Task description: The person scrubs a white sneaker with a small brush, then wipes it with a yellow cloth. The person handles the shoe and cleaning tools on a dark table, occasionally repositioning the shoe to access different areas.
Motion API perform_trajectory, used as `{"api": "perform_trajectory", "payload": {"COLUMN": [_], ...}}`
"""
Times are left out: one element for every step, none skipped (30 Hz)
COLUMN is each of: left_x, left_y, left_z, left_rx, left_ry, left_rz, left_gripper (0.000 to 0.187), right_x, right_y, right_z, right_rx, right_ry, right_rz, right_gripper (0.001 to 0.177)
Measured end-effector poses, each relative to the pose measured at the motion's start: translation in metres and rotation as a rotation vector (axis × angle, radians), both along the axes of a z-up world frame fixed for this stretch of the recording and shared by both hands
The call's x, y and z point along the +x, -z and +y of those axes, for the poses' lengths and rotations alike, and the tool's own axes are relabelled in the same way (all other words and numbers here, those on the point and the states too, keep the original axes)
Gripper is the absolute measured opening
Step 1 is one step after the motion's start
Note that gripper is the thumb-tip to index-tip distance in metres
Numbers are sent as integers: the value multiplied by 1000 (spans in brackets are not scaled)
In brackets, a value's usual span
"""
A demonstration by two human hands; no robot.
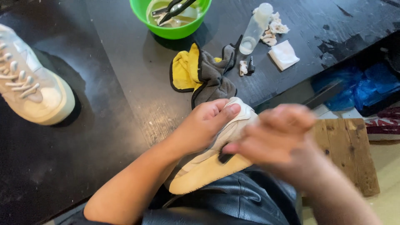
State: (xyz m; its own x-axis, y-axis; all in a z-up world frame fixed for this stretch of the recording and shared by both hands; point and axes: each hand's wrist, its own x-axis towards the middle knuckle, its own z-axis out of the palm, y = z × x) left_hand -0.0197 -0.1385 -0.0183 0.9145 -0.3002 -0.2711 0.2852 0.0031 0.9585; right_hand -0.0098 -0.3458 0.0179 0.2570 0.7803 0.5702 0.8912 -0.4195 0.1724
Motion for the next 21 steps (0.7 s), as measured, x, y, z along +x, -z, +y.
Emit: {"api": "perform_trajectory", "payload": {"left_x": [0, -1, -2, -3, 0, -2, -2, -2, -1, 0, -1, -5, -4, -4, -3, -2, -4, -1, -1, -1, -3], "left_y": [-2, -3, -1, 1, 1, 2, 3, 4, 1, -1, -4, -3, -3, -3, -2, -1, 1, 0, -1, -1, 3], "left_z": [1, 2, 1, -1, -2, -2, -2, -2, -1, 1, 3, 0, -2, -5, -5, -5, -3, -3, -3, -2, -3], "left_rx": [21, 42, 38, 21, 10, 12, 34, 55, 55, 74, 89, 84, 52, 20, 22, 33, 43, 45, 35, 26, 26], "left_ry": [-10, -20, -34, -20, 7, 8, 14, 20, 19, 18, 6, -5, 0, 5, 17, 7, -11, -8, -8, -8, -15], "left_rz": [22, 44, 51, 20, -17, -18, -12, -7, -2, 0, 5, 13, 33, 53, 50, 50, 55, 56, 75, 94, 98], "left_gripper": [34, 37, 37, 37, 37, 37, 37, 37, 37, 38, 39, 39, 37, 35, 35, 36, 37, 37, 39, 40, 40], "right_x": [16, 31, 26, 21, 17, 14, 10, 6, 16, 25, 35, 27, 21, 16, 13, 11, 7, 13, 21, 29, 19], "right_y": [5, 10, 8, 7, 5, 5, 4, 4, -3, -9, -16, -27, -38, -49, -30, -10, 11, 1, -8, -18, -3], "right_z": [-20, -39, -27, -15, -2, 0, 2, 4, -10, -23, -36, -1, 35, 70, 46, 22, -1, -14, -26, -37, -26], "right_rx": [-48, -95, -98, -546, -974, -972, -480, 28, 28, -26, -85, -91, -669, -1222, -1216, -629, -5, -4, -45, -88, -89], "right_ry": [77, 154, 141, 402, 696, 697, 279, -115, -116, 4, 113, 102, 563, 1069, 1079, 466, -98, -94, 16, 126, 118], "right_rz": [-54, -109, -103, 68, 236, 237, 132, 9, 13, 60, 108, 115, 445, 750, 756, 390, -4, -3, 59, 121, 124], "right_gripper": [34, 46, 46, 44, 60, 60, 33, 31, 31, 34, 38, 38, 57, 114, 114, 56, 19, 19, 24, 33, 33]}}
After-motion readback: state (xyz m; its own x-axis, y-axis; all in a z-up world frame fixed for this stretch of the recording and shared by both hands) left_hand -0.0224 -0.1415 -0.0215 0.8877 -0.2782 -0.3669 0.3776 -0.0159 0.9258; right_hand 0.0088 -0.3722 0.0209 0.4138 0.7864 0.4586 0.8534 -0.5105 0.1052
